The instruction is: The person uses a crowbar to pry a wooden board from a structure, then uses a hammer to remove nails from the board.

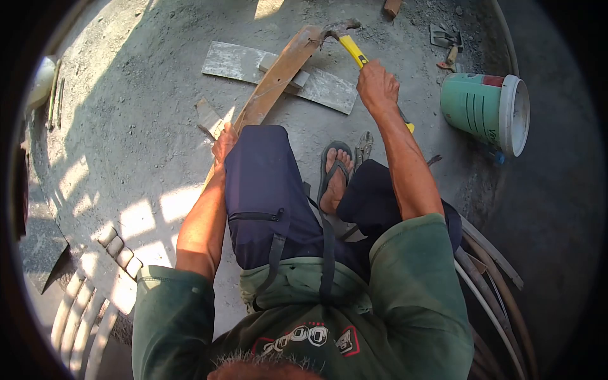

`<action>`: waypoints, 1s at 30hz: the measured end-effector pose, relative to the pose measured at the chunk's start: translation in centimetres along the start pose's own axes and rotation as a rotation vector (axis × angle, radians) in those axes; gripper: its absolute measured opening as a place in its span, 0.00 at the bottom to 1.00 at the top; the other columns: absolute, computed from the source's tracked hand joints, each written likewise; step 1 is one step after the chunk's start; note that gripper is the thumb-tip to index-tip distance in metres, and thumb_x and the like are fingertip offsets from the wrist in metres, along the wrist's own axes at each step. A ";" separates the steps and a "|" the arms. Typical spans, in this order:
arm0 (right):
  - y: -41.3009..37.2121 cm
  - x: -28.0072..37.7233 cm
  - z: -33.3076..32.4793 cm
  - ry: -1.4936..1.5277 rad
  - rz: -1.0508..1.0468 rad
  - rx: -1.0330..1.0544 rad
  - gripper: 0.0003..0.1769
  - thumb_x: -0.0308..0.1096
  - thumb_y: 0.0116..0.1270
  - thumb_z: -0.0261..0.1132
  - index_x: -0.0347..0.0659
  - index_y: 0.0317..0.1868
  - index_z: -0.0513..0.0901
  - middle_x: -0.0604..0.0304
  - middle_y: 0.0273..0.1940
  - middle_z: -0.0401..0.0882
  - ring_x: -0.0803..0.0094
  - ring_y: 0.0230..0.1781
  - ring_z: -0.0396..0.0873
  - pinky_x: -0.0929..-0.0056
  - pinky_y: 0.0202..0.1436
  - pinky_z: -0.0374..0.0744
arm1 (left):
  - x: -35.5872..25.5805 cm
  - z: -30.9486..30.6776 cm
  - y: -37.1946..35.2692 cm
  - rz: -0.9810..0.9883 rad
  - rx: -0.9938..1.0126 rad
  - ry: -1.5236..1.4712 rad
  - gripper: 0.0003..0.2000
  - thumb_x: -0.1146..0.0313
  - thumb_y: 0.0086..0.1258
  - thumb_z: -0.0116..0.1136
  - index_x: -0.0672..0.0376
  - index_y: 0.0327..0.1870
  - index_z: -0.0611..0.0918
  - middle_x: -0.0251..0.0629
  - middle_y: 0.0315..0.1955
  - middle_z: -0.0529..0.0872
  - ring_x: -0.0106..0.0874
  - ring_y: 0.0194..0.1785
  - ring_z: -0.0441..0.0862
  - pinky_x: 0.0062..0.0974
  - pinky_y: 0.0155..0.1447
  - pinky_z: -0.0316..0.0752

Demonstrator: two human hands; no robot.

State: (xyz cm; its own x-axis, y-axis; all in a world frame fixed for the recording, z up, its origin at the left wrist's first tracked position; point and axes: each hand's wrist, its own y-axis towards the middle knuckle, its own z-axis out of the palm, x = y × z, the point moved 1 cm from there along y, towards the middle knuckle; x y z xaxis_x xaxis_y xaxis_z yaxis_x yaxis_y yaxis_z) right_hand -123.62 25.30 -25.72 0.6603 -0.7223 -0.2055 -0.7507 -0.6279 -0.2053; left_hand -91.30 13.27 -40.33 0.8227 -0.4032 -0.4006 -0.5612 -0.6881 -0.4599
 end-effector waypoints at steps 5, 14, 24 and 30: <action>3.8 -0.4 -5.5 -0.212 -0.305 -0.213 0.11 0.35 0.60 0.62 0.36 0.38 0.80 0.46 0.33 0.82 0.51 0.33 0.83 0.53 0.34 0.79 | -1.4 -1.2 -0.9 0.010 -0.001 -0.042 0.17 0.57 0.63 0.54 0.62 0.41 0.68 0.55 0.33 0.80 0.52 0.41 0.81 0.45 0.44 0.76; -1.5 -1.4 -1.0 0.439 -0.005 -0.245 0.21 0.46 0.67 0.57 0.32 0.43 0.74 0.46 0.32 0.80 0.55 0.27 0.81 0.58 0.27 0.78 | -0.8 -1.1 -0.9 0.016 -0.010 -0.075 0.20 0.56 0.58 0.60 0.62 0.40 0.68 0.54 0.31 0.80 0.53 0.41 0.81 0.46 0.44 0.75; -7.7 -1.0 2.9 3.215 0.641 -0.075 0.26 0.55 0.72 0.39 0.43 0.26 0.63 0.69 0.18 0.61 0.78 0.15 0.62 0.78 0.18 0.65 | 0.0 0.0 -0.2 -0.058 0.021 -0.130 0.22 0.59 0.54 0.63 0.63 0.40 0.67 0.54 0.32 0.81 0.53 0.41 0.81 0.44 0.45 0.75; -6.4 10.4 1.5 2.772 0.880 0.206 0.22 0.51 0.72 0.42 0.43 0.29 0.63 0.66 0.18 0.61 0.78 0.15 0.60 0.77 0.18 0.65 | -0.7 -1.3 -1.6 0.049 0.024 -0.085 0.27 0.43 0.61 0.55 0.63 0.44 0.75 0.52 0.37 0.84 0.49 0.40 0.82 0.46 0.48 0.73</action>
State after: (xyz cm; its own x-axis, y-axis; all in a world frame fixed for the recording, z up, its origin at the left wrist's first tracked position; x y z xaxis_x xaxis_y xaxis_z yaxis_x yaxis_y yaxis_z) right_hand -111.89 22.27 -27.94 -0.7906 0.5217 0.3207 -0.5542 -0.3867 -0.7371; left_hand -90.88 13.84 -38.29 0.7842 -0.3825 -0.4886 -0.6035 -0.6535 -0.4569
